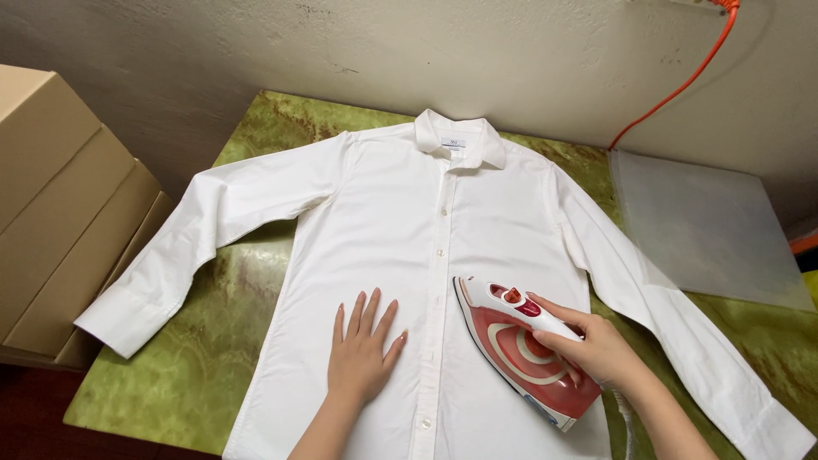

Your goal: A person uses an electric iron to smooth out wrinkles on a white long-sleeved shirt laid out on a table.

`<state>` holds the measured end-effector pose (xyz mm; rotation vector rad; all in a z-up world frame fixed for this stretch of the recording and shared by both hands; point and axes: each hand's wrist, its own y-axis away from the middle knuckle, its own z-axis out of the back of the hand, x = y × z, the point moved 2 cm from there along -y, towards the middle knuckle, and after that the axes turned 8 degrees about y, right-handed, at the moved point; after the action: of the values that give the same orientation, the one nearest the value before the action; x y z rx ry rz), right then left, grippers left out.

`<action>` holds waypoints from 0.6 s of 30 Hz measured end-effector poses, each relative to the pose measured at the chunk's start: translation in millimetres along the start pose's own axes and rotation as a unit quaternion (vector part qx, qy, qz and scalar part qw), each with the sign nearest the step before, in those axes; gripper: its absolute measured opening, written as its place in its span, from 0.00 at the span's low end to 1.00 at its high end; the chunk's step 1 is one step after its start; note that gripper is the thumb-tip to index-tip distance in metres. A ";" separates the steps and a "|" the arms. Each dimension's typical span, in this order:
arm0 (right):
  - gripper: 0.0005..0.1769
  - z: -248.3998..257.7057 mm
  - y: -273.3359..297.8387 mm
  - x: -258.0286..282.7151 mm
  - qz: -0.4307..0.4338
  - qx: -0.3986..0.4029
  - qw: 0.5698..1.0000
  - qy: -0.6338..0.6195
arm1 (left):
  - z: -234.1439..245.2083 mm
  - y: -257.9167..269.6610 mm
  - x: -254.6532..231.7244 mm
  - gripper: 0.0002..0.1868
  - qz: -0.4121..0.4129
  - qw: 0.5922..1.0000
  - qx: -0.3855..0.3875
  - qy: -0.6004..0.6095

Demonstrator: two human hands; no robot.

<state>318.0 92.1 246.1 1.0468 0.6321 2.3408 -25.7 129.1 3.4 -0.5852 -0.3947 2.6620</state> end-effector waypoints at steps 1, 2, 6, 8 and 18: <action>0.38 -1.5 -1.3 3.4 0.000 -0.001 1.000 0.000 | 0.0 0.0 -2.4 0.36 0.000 1.000 0.000 0.001; 0.38 -3.7 -3.2 8.2 0.006 -0.020 1.000 0.014 | 1.9 0.0 -2.8 0.35 -0.003 1.000 -0.011 -0.007; 0.39 -11.3 -23.9 24.9 0.018 -0.060 0.998 -0.001 | 9.8 -1.5 -6.4 0.35 0.000 1.000 -0.015 -0.001; 0.40 -10.0 -24.4 46.8 0.003 -0.064 0.998 0.018 | 9.1 -1.4 -5.7 0.35 0.001 1.000 -0.015 0.000; 0.42 -3.1 -86.1 108.6 0.004 -0.104 0.995 0.009 | 8.5 1.2 -5.8 0.35 -0.001 0.999 -0.034 -0.022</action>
<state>273.7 223.3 252.8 0.9358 0.3804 2.3660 -25.0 124.0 12.4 -0.5486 -0.5004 2.6724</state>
